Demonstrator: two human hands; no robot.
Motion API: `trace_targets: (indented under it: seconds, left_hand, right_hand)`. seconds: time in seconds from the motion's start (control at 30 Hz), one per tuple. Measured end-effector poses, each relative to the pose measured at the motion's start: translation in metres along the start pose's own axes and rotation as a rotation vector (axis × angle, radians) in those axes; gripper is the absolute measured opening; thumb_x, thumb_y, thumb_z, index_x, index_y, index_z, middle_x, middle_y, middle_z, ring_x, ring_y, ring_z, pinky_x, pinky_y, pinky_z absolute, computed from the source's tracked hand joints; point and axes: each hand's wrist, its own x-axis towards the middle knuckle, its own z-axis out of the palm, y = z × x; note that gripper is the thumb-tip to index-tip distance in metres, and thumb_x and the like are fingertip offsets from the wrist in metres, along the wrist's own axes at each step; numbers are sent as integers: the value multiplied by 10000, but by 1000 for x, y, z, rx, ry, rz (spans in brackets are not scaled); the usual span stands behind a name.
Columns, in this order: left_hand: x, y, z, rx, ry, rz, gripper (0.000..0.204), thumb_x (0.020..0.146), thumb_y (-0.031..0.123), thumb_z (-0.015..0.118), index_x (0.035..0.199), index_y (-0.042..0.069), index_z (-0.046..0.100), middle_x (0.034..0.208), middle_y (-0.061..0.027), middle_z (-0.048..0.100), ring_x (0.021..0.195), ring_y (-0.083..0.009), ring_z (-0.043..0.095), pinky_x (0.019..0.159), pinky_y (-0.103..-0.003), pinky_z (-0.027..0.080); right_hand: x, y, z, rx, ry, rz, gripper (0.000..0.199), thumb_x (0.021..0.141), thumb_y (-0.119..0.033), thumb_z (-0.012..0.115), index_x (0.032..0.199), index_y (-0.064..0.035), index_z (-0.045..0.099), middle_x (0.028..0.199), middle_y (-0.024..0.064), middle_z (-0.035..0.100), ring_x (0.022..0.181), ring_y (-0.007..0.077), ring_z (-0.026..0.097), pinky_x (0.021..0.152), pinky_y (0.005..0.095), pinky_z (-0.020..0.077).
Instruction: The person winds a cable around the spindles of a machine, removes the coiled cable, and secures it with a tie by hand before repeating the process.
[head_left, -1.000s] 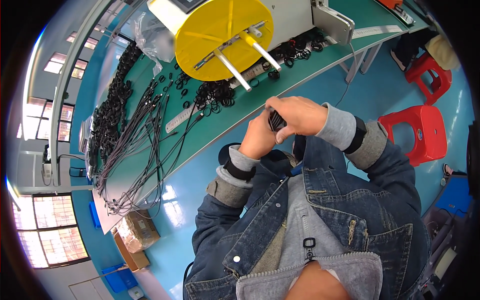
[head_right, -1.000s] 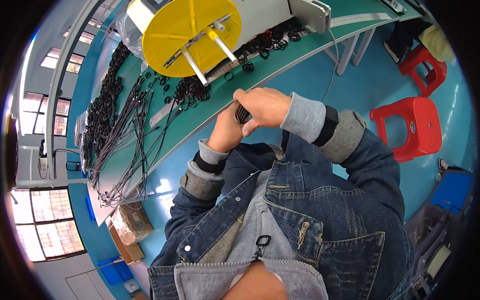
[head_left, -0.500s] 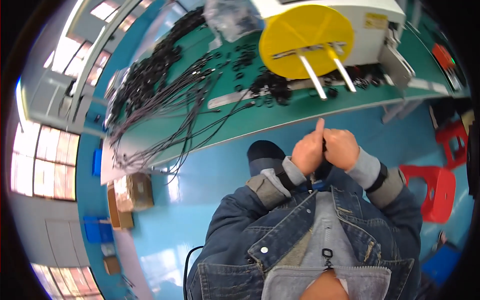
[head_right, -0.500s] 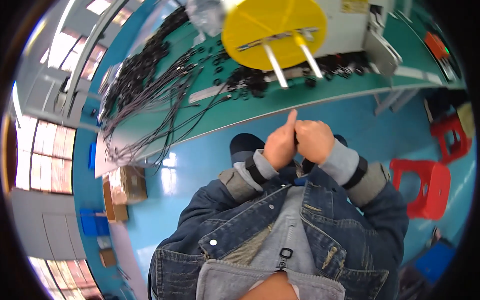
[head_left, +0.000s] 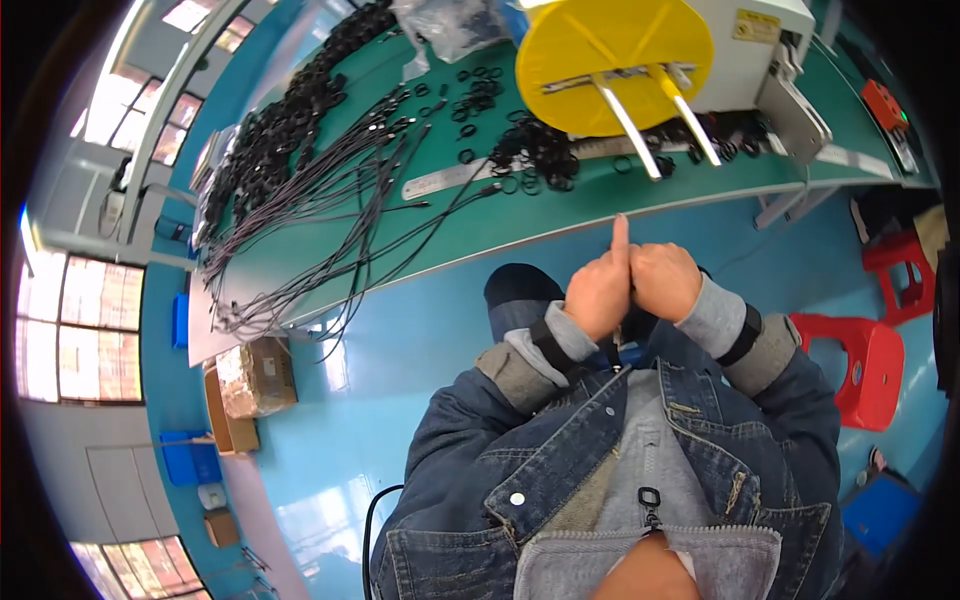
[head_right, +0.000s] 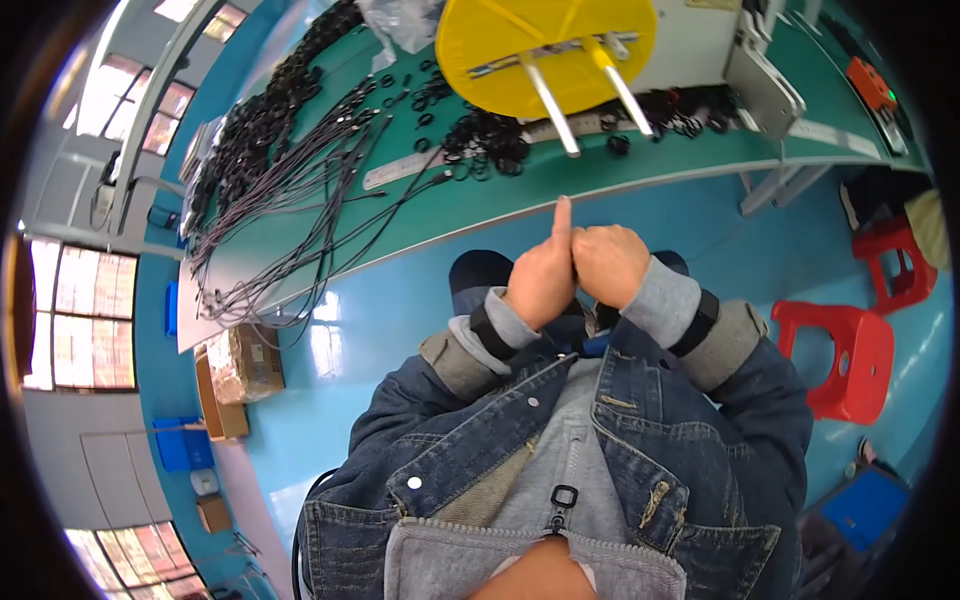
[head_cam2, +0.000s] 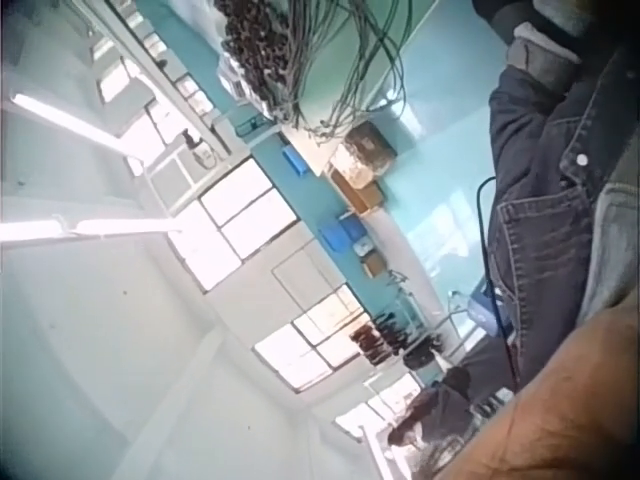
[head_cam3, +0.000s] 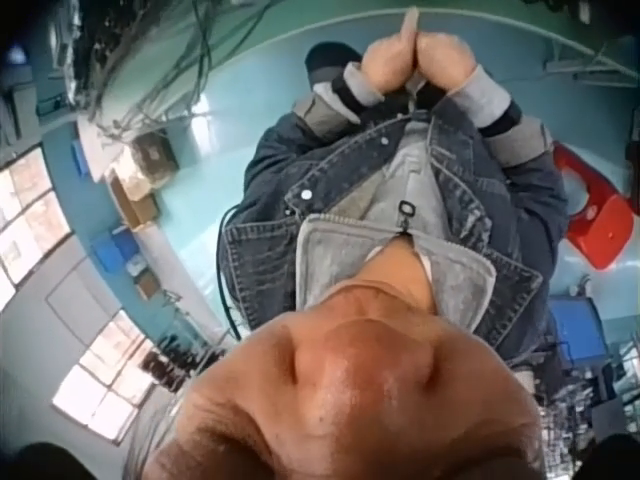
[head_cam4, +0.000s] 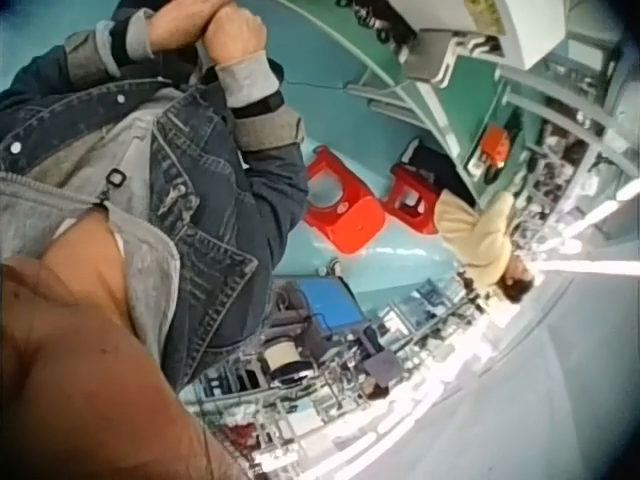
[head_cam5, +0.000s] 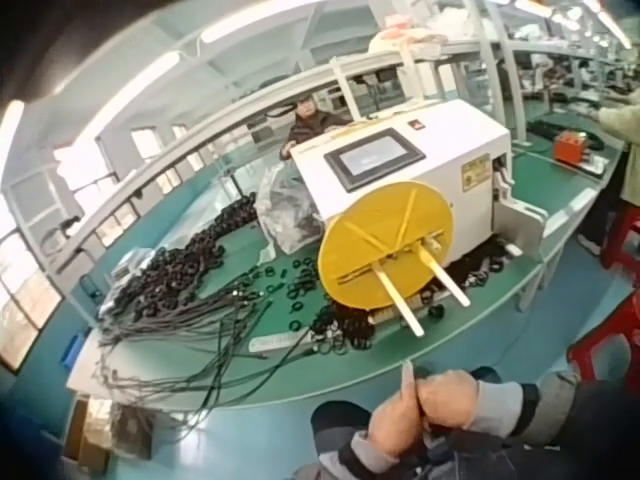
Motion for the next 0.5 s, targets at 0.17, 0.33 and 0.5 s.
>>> trace_targets:
  seconds: [0.17, 0.33, 0.5]
  left_hand:
    - [-5, -6, -7, -319, 62, 28, 655, 796, 146, 550, 1348, -5, 232, 793, -124, 608, 655, -274, 613, 562, -344, 503]
    - [-1, -18, -26, -1517, -146, -197, 573, 867, 386, 497, 1289, 35, 333, 848, -79, 555, 648, -188, 526, 478, -288, 422]
    - [-13, -32, -29, -2177, -279, -611, 663, 864, 569, 376, 1242, 24, 377, 859, -65, 504, 611, -134, 434, 442, -220, 321]
  right_hand:
    - [3, 4, 3, 459, 176, -19, 63, 717, -45, 572, 742, 3, 540, 784, 178, 625, 603, 297, 613, 516, 371, 482]
    - [-2, 21, 14, 2088, -211, 384, 71, 794, -51, 550, 843, 1, 555, 775, 135, 633, 587, 205, 616, 479, 300, 466]
    - [-8, 1, 21, 1912, 11, 496, 143, 811, -29, 540, 946, 6, 570, 868, 121, 631, 609, 150, 596, 484, 248, 451]
